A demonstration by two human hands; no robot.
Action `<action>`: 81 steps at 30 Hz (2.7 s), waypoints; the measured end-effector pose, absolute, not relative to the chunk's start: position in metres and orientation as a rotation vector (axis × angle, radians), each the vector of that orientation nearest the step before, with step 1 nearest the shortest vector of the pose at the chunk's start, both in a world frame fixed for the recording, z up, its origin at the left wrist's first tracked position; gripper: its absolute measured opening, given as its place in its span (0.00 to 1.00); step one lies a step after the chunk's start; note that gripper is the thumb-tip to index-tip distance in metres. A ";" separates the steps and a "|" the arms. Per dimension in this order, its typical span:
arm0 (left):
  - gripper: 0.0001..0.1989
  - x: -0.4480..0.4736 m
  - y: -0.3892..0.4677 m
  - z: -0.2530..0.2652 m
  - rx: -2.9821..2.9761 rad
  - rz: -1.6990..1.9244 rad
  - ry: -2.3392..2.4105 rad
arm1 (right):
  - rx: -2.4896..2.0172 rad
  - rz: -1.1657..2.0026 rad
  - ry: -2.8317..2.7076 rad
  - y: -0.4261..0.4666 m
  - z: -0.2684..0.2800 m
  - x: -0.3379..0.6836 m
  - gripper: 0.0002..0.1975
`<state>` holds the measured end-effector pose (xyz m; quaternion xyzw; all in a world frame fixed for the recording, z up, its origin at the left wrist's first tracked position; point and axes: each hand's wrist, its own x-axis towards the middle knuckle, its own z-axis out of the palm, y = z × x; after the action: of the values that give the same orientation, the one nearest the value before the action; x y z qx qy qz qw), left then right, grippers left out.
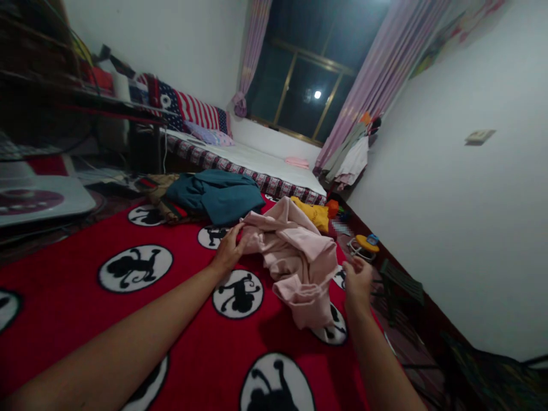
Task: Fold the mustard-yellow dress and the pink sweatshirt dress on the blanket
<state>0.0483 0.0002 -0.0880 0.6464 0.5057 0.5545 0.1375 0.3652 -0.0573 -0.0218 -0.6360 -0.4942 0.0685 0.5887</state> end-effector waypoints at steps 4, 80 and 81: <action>0.28 0.055 0.001 -0.092 2.008 1.519 1.398 | -1.429 0.117 -1.359 -0.035 0.015 0.353 0.31; 0.26 0.068 -0.030 -0.063 2.745 0.606 1.512 | -1.373 0.054 -1.171 -0.073 -0.078 0.325 0.25; 0.25 0.070 -0.033 -0.071 2.755 0.633 1.554 | -1.412 0.049 -1.180 -0.070 -0.081 0.329 0.28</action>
<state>0.0695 -0.0328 -0.0705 0.8532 0.4814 0.1960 -0.0419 0.3286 -0.0702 -0.0812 -0.6103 -0.5103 0.0212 0.6055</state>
